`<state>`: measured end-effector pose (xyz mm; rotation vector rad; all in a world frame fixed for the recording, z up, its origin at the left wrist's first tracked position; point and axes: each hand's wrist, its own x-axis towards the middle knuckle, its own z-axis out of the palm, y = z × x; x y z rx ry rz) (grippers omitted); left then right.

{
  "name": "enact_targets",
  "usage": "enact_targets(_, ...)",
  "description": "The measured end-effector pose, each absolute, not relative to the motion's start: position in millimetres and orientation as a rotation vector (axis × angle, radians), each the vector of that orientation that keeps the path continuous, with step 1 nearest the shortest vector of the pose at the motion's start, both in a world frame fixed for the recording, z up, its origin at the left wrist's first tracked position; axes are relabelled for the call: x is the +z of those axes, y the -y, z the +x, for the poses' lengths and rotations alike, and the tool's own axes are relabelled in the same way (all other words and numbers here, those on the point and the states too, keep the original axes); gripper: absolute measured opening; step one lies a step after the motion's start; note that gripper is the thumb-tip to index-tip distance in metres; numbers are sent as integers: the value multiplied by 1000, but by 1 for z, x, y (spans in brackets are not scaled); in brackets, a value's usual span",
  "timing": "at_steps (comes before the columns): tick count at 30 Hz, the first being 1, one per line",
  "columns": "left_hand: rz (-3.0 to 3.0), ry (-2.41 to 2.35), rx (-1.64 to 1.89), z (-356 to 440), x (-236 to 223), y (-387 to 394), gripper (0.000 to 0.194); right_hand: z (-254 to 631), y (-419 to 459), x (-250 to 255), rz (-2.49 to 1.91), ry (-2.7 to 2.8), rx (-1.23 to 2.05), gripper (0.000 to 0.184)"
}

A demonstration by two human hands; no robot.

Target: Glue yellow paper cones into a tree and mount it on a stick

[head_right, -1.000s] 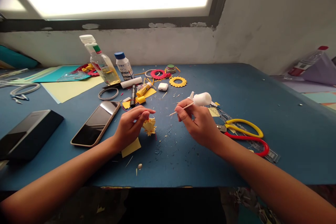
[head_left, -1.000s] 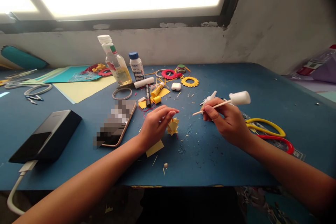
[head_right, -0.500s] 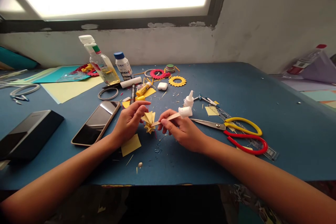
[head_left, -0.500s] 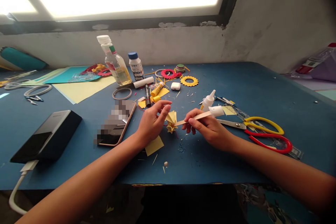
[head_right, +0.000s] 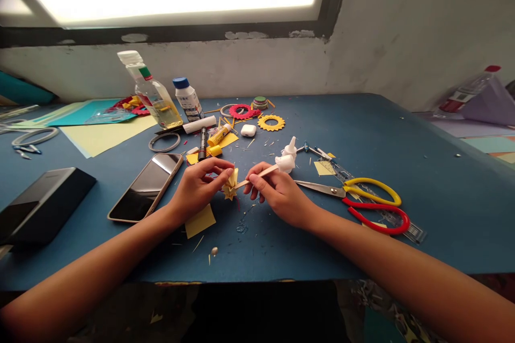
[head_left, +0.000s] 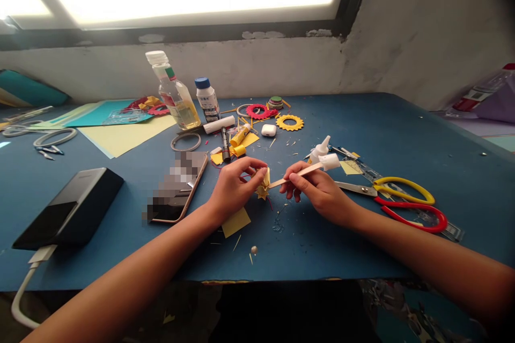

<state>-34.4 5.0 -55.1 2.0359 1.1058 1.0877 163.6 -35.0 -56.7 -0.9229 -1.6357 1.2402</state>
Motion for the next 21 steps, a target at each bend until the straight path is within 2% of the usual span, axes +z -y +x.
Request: enact_targets(21,1999,-1102,1112,-37,-56,-3,22,159,34,-61,-947,1540,1358,23)
